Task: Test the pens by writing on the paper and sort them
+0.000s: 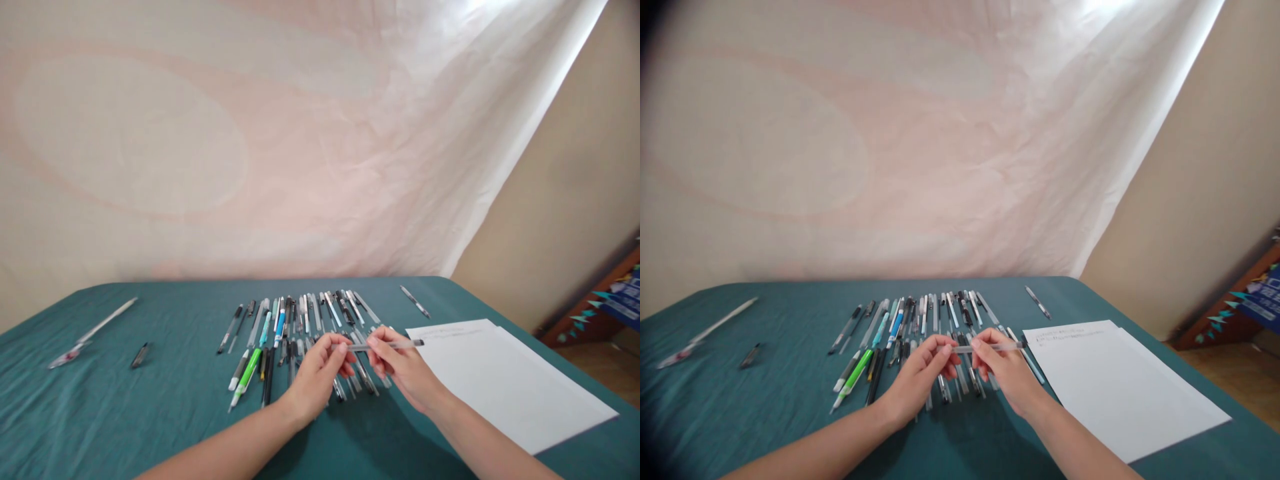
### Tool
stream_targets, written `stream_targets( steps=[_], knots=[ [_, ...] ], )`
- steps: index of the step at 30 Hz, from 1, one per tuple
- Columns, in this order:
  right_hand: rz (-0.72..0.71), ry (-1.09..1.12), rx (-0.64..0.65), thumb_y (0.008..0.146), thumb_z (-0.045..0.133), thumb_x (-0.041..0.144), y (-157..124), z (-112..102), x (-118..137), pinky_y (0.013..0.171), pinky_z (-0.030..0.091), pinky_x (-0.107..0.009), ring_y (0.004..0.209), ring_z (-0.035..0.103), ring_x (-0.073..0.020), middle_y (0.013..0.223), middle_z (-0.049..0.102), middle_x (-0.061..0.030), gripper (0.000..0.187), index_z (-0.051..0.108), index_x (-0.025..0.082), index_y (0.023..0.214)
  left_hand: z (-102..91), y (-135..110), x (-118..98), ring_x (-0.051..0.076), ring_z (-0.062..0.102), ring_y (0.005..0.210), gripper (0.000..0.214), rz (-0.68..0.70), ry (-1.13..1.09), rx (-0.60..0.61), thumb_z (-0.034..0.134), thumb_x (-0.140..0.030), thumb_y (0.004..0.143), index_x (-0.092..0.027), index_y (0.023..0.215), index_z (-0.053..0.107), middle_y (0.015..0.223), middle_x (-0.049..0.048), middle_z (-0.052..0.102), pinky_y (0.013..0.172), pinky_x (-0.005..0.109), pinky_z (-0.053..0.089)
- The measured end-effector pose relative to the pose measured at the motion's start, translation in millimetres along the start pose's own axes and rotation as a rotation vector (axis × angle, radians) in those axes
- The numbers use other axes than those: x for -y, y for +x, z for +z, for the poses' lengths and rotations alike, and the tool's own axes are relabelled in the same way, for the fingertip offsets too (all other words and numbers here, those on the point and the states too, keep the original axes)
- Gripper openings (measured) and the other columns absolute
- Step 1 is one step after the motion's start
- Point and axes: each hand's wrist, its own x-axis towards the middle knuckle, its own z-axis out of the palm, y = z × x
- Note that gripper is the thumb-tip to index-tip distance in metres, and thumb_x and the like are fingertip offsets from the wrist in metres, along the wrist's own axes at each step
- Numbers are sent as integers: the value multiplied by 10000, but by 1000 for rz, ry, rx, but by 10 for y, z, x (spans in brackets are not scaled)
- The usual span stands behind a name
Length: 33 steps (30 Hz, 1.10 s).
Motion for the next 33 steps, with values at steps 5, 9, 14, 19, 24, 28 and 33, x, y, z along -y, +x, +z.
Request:
stream_targets(
  steps=[5, 9, 14, 19, 24, 28, 33],
  knots=[
    [15, 39, 20, 834, 513, 341, -43, 51, -26, 430, 294, -180, 460, 410, -51, 611, 530, 35, 204, 475, 173, 725, 9, -24, -16, 100, 530, 590, 244, -6, 31, 44, 468, -368, 823, -142, 913, 482, 714, 0, 549, 578, 235, 427],
    [5, 58, 12, 836, 514, 336, -70, 89, -63, 437, 308, -182, 456, 407, -46, 631, 542, 30, 193, 483, 171, 740, -6, -22, 4, 83, 491, 511, 255, -10, 87, 50, 493, -379, 807, -144, 906, 491, 622, -32, 505, 501, 206, 399],
    [21, 126, 27, 847, 495, 335, -77, 105, -81, 433, 314, -184, 454, 407, -47, 643, 544, 23, 180, 504, 171, 772, -28, -23, 21, 70, 448, 464, 263, -9, 178, 31, 467, -404, 814, -157, 895, 508, 597, -43, 481, 447, 187, 360],
    [0, 159, -24, 868, 418, 390, -11, -34, -36, 413, 313, -193, 457, 409, -69, 578, 509, 14, 291, 561, 150, 786, -65, 2, 22, 80, 462, 496, 261, 16, 231, -18, 438, -406, 827, -167, 904, 508, 627, -36, 479, 471, 196, 376],
    [-33, -3, -136, 855, 446, 396, 24, -147, -30, 417, 313, -196, 436, 409, -77, 487, 475, 27, 308, 559, 148, 712, -88, 0, 17, 93, 481, 533, 230, 60, 289, -17, 429, -383, 836, -174, 900, 498, 647, -31, 480, 501, 207, 388],
    [-28, -93, -130, 867, 416, 412, -8, -101, -72, 419, 308, -198, 427, 409, -77, 487, 475, 32, 321, 552, 156, 728, -86, -25, -4, 96, 478, 546, 211, 109, 350, -28, 427, -374, 839, -185, 902, 498, 659, -30, 492, 507, 208, 370],
    [-52, -82, -124, 877, 385, 423, -62, -20, -106, 418, 311, -203, 421, 411, -77, 506, 484, 30, 343, 533, 165, 707, -89, -30, -22, 103, 468, 572, 207, 147, 435, -80, 483, -379, 809, -179, 852, 513, 659, -23, 516, 522, 210, 351]
  ],
)
